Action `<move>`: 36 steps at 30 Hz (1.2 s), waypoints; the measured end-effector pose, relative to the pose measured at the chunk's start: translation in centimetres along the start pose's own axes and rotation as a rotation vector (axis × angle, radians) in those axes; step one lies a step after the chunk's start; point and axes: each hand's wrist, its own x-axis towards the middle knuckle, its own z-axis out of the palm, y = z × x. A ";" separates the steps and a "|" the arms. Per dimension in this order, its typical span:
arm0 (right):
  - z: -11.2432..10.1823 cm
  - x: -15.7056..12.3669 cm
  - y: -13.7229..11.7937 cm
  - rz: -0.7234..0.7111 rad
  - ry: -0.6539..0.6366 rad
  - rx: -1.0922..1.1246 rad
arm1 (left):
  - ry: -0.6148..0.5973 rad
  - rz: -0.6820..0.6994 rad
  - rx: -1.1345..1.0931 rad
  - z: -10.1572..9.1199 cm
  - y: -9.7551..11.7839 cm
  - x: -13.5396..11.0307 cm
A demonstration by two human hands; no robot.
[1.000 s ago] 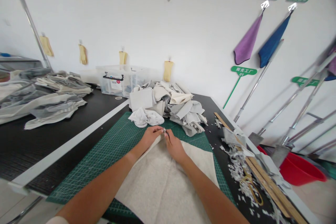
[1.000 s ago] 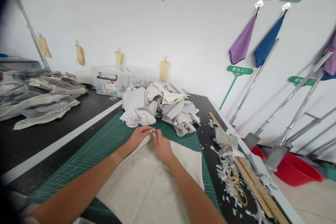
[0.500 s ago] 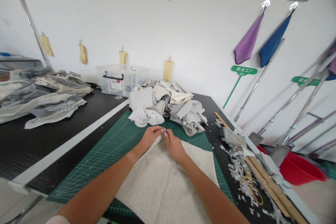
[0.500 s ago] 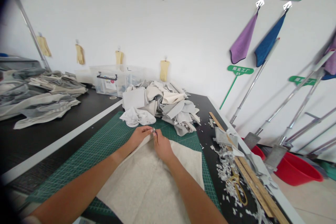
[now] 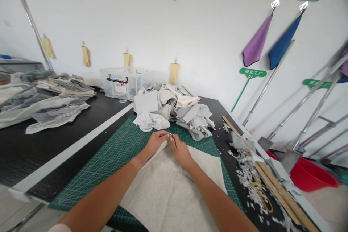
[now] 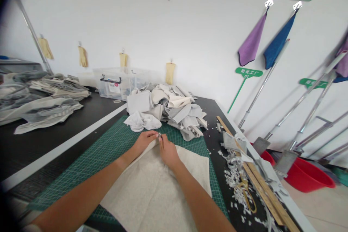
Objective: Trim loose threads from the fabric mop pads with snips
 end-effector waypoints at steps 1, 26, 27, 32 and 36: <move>0.0 0.0 0.0 0.002 0.009 0.017 | -0.003 -0.003 -0.004 0.1 0.2 -0.1; -2.3 2.5 0.6 0.266 0.101 0.543 | -0.292 -0.259 -0.051 -1.5 6.0 -1.2; -2.9 2.6 0.3 0.278 0.107 0.578 | -0.368 -0.273 -0.040 -2.1 6.9 -1.4; -7.1 2.9 -1.1 0.289 0.123 0.736 | -0.625 -0.374 0.048 -5.6 10.9 -2.0; -11.3 2.2 -3.3 0.242 0.085 0.732 | -0.591 -0.347 0.202 -8.8 13.8 -2.7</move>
